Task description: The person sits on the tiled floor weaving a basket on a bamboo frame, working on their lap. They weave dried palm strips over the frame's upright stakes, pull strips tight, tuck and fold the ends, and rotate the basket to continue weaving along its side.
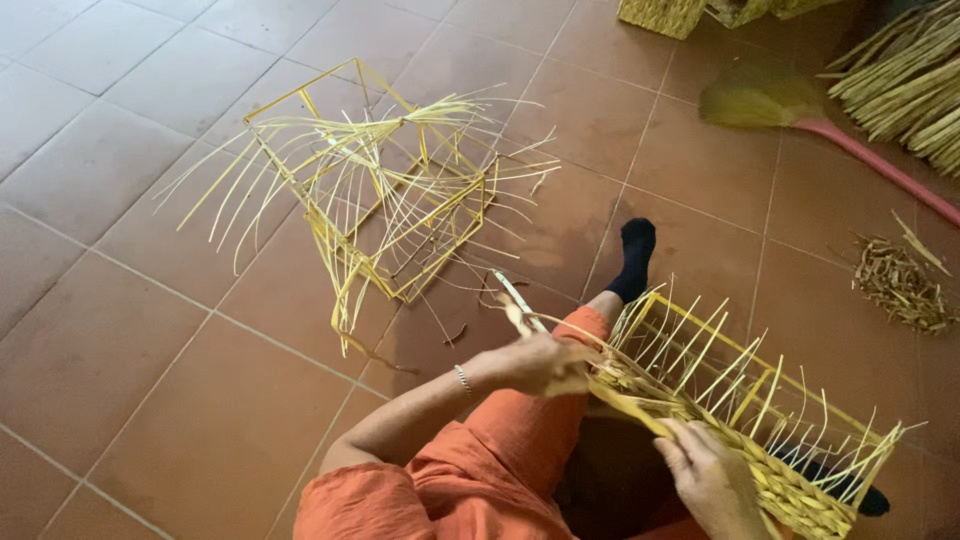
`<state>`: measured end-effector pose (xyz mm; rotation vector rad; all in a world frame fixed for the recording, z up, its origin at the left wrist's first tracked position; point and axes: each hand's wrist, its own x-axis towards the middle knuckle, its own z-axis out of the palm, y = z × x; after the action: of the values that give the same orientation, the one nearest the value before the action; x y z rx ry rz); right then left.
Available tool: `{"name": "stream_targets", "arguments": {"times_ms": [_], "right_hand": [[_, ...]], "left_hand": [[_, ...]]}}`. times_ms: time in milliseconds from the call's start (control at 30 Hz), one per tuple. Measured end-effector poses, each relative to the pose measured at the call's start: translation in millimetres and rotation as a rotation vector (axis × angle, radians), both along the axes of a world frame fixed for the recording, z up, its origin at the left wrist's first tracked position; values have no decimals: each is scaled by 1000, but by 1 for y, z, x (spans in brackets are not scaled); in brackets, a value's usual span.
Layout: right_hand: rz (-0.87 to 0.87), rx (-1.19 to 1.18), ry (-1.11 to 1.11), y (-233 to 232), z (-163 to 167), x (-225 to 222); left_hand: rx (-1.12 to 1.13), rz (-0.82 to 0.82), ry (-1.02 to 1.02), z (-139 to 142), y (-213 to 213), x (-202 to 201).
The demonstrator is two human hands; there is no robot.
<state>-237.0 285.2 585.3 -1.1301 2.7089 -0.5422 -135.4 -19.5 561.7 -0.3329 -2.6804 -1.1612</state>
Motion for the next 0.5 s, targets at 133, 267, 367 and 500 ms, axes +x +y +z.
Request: {"name": "stream_targets", "arguments": {"times_ms": [133, 267, 367, 500], "right_hand": [[79, -126, -32, 3, -15, 2], [94, -214, -63, 20, -20, -9], [-44, -156, -397, 23, -28, -13], [-57, -209, -420, 20, -40, -12]], "left_hand": [[192, -132, -83, 2, 31, 2], [112, -55, 225, 5, 33, -2], [-83, -34, 346, 3, 32, -6], [-173, -61, 407, -9, 41, -12]]}}
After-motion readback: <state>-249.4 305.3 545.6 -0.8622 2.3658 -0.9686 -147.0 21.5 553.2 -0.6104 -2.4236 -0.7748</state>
